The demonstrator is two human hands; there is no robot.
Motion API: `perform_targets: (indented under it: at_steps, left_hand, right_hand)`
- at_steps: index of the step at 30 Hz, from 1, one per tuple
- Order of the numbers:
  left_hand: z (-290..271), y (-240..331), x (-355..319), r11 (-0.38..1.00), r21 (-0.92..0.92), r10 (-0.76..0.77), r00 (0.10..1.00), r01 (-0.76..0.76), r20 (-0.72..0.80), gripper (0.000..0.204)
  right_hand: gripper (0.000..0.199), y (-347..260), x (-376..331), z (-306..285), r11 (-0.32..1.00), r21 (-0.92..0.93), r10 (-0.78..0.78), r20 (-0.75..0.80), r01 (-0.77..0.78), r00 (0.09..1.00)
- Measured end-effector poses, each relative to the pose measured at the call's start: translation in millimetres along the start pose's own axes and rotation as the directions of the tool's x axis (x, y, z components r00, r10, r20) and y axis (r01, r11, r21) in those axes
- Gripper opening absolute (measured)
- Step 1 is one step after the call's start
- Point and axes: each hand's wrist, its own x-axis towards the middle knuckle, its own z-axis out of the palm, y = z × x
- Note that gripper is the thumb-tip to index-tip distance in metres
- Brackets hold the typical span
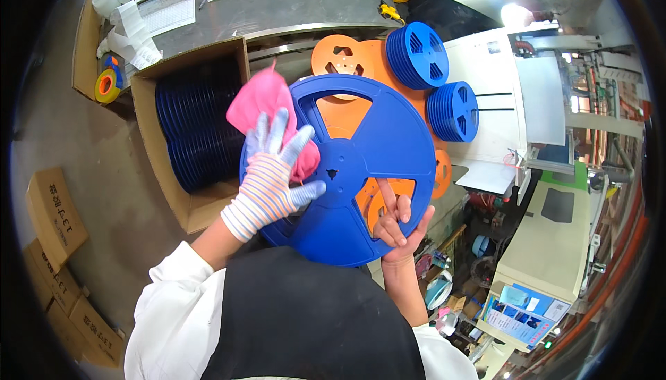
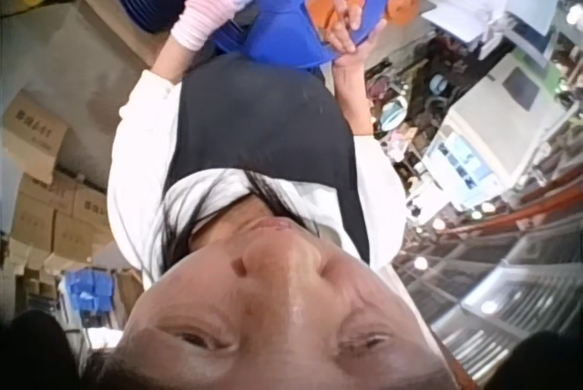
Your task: The person wipes the surface of blue plastic spools with a pink cloth, then places them into a cardboard box. The person repeats this process for multiple spools, handling them one at a time.
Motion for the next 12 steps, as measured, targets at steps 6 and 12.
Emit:
perform_targets:
  at_steps: [6, 12]
  left_hand:
    - [16, 17, -12, 0.954, -0.22, 0.228, 0.97, -0.205, 0.086, 0.06]
    - [23, 31, 15, 0.871, -0.291, 0.437, 0.895, -0.395, 0.092, 0.07]
  right_hand:
    - [0.052, 4, -2, 3, 0.998, -0.053, 0.036, -0.036, -0.037, 0.999]
    - [0.055, 13, 5, 5, 0.98, -0.159, 0.119, -0.034, -0.123, 0.992]
